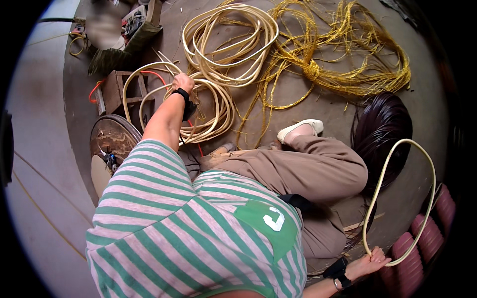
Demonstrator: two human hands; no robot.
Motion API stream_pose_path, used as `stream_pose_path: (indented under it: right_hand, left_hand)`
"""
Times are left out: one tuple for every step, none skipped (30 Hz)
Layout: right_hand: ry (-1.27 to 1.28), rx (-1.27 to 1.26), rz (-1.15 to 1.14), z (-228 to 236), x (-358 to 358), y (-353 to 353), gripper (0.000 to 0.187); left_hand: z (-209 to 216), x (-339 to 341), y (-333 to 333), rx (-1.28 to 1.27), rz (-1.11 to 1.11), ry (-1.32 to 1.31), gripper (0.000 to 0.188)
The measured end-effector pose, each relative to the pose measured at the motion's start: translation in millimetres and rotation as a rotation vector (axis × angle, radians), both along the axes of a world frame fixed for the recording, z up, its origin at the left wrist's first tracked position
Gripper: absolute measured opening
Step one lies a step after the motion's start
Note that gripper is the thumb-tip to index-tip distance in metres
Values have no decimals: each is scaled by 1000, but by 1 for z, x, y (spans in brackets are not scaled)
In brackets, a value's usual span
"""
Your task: The person assembles a rattan structure by wrapping thin strips around thicker curved frames and securing them with ties while using a small wooden spacer block.
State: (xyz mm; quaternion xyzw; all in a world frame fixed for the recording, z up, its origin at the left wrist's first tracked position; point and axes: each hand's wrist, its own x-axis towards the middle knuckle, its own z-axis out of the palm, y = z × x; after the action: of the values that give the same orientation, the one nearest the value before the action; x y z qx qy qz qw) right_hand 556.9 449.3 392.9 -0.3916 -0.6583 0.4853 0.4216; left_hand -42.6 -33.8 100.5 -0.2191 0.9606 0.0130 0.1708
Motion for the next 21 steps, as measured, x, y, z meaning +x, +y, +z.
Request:
stream_pose_path:
  right_hand:
    - [34, -17, 36, -2, 8, 6, 16]
    - [67, -38, 70, -7, 17, 11, 15]
    - [119, -44, 78, -8, 21, 13, 15]
    - [144, -33, 114, -7, 28, 17, 15]
    - [171, -20, 149, -8, 36, 20, 15]
    - [165, 27, 196, -3, 59, 28, 16]
    - [158, 54, 153, 1, 78, 31, 15]
    - [151, 77, 114, 2, 96, 35, 14]
    - [153, 91, 83, -2, 112, 42, 13]
    - [165, 75, -7, -10, 91, 34, 11]
    - [170, 68, -91, -9, 61, 23, 10]
    - [143, 78, -84, -2, 35, 13, 10]
    - [561, -237, 393, 9, 6, 15, 16]
    - [532, -182, -20, 11, -25, 3, 27]
    - [437, -176, -433, 19, -64, -12, 39]
    - [608, -297, -329, 15, -44, -3, 45]
    - [647, -304, -349, 13, -38, -1, 45]
    - [690, -325, -356, 11, -37, -4, 45]
    - [698, -311, -429, 9, -44, -8, 45]
    - [702, -293, -500, 7, -43, -8, 45]
    - [734, -307, -513, 2, -29, -4, 45]
  left_hand:
    - [3, -6, -3, -4, 14, 22, 21]
    - [7, -13, -8, -8, 28, 46, 21]
    - [14, -20, -10, 14, 34, 70, 21]
    - [19, -28, -12, 37, 83, 153, 20]
    - [27, -40, -10, 50, 103, 183, 21]
    - [34, -50, 2, 79, 110, 207, 21]
    - [43, -58, 18, 128, 43, 198, 23]
    - [53, -67, 35, 179, -30, 187, 25]
    - [67, -77, 50, 173, -116, 139, 27]
    - [89, -87, 60, 147, -206, 99, 29]
    - [115, -85, 79, 145, -287, 107, 29]
    - [143, -80, 101, 153, -377, 115, 30]
    - [161, -78, 118, 182, -473, 118, 30]
    - [179, -74, 140, 208, -570, 122, 31]
    - [194, -71, 159, 185, -687, 184, 32]
    - [208, -62, 186, 192, -811, 250, 32]
    - [228, -42, 221, 218, -938, 302, 33]
    - [243, -36, 247, 185, -1135, 340, 30]
    - [258, -27, 274, 170, -1229, 343, 29]
    - [270, -14, 301, 162, -1320, 347, 29]
    - [287, 7, 323, 188, -1441, 430, 25]
